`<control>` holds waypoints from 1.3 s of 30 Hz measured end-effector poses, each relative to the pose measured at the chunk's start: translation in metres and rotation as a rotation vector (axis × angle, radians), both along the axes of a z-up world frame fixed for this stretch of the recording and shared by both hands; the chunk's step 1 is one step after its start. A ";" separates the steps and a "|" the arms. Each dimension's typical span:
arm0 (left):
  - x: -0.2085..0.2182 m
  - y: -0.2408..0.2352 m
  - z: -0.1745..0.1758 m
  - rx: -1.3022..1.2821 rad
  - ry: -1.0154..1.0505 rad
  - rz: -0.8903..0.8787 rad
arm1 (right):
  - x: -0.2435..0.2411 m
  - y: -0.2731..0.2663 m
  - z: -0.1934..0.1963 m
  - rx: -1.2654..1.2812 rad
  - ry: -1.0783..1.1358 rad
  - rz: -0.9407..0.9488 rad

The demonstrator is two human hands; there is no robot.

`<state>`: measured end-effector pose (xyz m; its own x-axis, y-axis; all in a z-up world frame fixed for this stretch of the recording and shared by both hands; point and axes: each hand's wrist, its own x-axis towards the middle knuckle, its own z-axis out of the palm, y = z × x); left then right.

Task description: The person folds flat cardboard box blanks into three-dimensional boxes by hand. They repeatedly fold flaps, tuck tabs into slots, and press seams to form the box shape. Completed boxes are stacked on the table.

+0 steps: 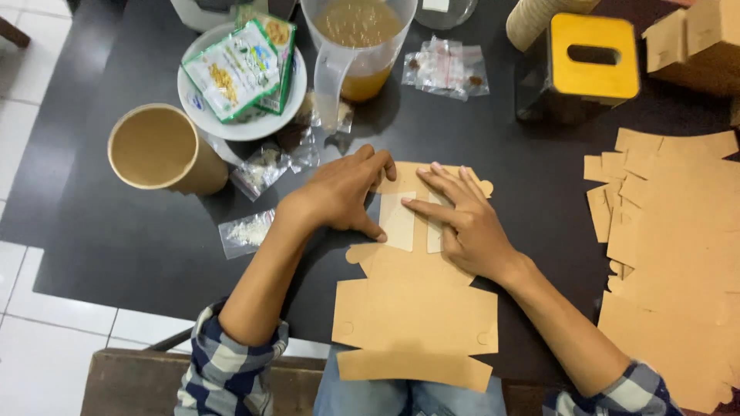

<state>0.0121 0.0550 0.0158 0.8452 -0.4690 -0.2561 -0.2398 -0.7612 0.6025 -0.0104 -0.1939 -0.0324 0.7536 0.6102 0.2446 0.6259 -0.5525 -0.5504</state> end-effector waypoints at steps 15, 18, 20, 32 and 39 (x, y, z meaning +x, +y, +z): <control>0.012 0.010 -0.022 -0.177 0.021 0.038 | 0.000 -0.003 -0.001 0.093 0.002 -0.035; 0.010 0.008 -0.014 -0.172 -0.009 0.040 | 0.001 -0.003 0.000 0.126 0.004 -0.045; 0.004 0.007 0.001 -0.129 0.012 0.013 | 0.001 -0.001 0.000 0.144 0.003 -0.057; -0.012 -0.004 -0.010 -0.262 -0.022 -0.054 | -0.038 0.009 0.034 0.059 -0.347 -0.267; -0.029 0.003 -0.026 -0.351 -0.089 -0.049 | -0.087 0.031 0.047 -0.198 -0.262 -0.463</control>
